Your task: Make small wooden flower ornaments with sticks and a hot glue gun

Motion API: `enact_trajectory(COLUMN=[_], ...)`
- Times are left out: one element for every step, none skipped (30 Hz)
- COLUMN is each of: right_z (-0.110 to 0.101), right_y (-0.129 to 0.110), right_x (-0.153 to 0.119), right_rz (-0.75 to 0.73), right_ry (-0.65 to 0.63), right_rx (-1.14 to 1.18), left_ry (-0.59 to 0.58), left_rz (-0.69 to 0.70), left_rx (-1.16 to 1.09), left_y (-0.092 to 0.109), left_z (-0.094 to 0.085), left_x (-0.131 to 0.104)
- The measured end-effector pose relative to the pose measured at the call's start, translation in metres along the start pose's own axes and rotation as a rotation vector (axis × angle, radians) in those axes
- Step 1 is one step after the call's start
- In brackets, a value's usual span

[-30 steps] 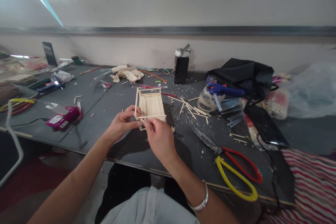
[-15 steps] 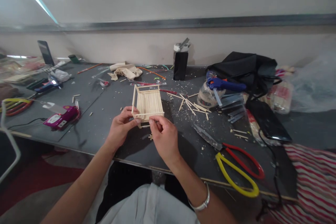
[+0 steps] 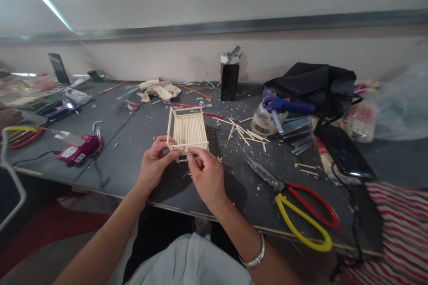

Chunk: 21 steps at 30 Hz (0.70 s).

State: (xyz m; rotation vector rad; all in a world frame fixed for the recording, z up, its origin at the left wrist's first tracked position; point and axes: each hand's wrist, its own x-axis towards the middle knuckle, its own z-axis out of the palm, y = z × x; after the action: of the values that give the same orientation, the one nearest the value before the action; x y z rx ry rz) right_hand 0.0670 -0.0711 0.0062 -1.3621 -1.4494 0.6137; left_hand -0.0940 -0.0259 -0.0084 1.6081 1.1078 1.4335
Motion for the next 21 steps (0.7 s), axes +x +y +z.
enact_trajectory(right_z=[0.001,0.001,0.001,0.002,0.002,0.002,0.002,0.003,0.003,0.004,0.004,0.005,0.007,0.008,0.009,0.01,0.011,0.012,0.013,0.013,0.014], right_y=[0.0,-0.001,-0.002,-0.003,-0.004,-0.005,-0.007,-0.008,-0.008,-0.009,-0.009,-0.01,-0.01,-0.009,-0.009,-0.008,-0.008,-0.007,-0.006,-0.006,-0.005], right_x=[0.001,0.002,0.003,0.005,0.006,0.007,0.008,0.009,0.009,0.01,0.01,0.01,0.01,0.009,0.009,0.009,0.008,0.008,0.007,0.007,0.007], right_rz=[-0.005,-0.011,-0.016,-0.021,-0.025,-0.029,-0.032,-0.034,-0.035,-0.036,-0.038,-0.039,-0.039,-0.039,-0.039,-0.039,-0.038,-0.037,-0.037,-0.036,-0.035], right_ry=[-0.004,-0.007,-0.009,-0.011,-0.012,-0.014,-0.016,-0.018,-0.018,-0.018,-0.016,-0.013,-0.01,-0.006,-0.002,0.002,0.007,0.013,0.02,0.027,0.033], right_rx=[-0.008,-0.017,-0.026,-0.034,-0.041,-0.049,-0.055,-0.06,-0.064,-0.067,-0.068,-0.067,-0.064,-0.06,-0.054,-0.046,-0.039,-0.031,-0.022,-0.014,-0.005], left_ry=[-0.003,-0.005,-0.008,-0.012,-0.016,-0.018,-0.019,-0.019,-0.019,-0.016,-0.016,-0.018,-0.02,-0.024,-0.027,-0.028,-0.027,-0.026,-0.025,-0.026,-0.027], left_rz=[0.0,0.0,0.001,0.003,0.005,0.006,0.005,0.003,0.0,-0.002,-0.003,0.0,0.005,0.011,0.016,0.019,0.02,0.018,0.015,0.013,0.012], left_rx=[-0.002,-0.003,-0.004,-0.005,-0.006,-0.007,-0.005,0.0,0.006,0.012,0.016,0.018,0.018,0.018,0.017,0.017,0.018,0.02,0.021,0.022,0.023], left_y=[0.0,-0.001,-0.001,-0.001,-0.001,0.0,0.0,0.001,0.001,0.001,0.002,0.001,0.001,0.0,0.0,-0.001,-0.002,-0.002,-0.003,-0.003,-0.003], left_z=[0.0,0.0,0.0,0.0,0.0,0.0,0.0,0.0,0.0,0.0,0.0,0.0,-0.001,-0.001,-0.001,-0.001,-0.002,-0.002,-0.002,-0.002,-0.002], left_x=[0.0,0.0,-0.001,-0.001,-0.001,-0.001,-0.001,-0.001,-0.001,-0.001,-0.001,-0.001,-0.002,-0.002,-0.002,-0.002,-0.002,-0.002,-0.002,-0.002,-0.002])
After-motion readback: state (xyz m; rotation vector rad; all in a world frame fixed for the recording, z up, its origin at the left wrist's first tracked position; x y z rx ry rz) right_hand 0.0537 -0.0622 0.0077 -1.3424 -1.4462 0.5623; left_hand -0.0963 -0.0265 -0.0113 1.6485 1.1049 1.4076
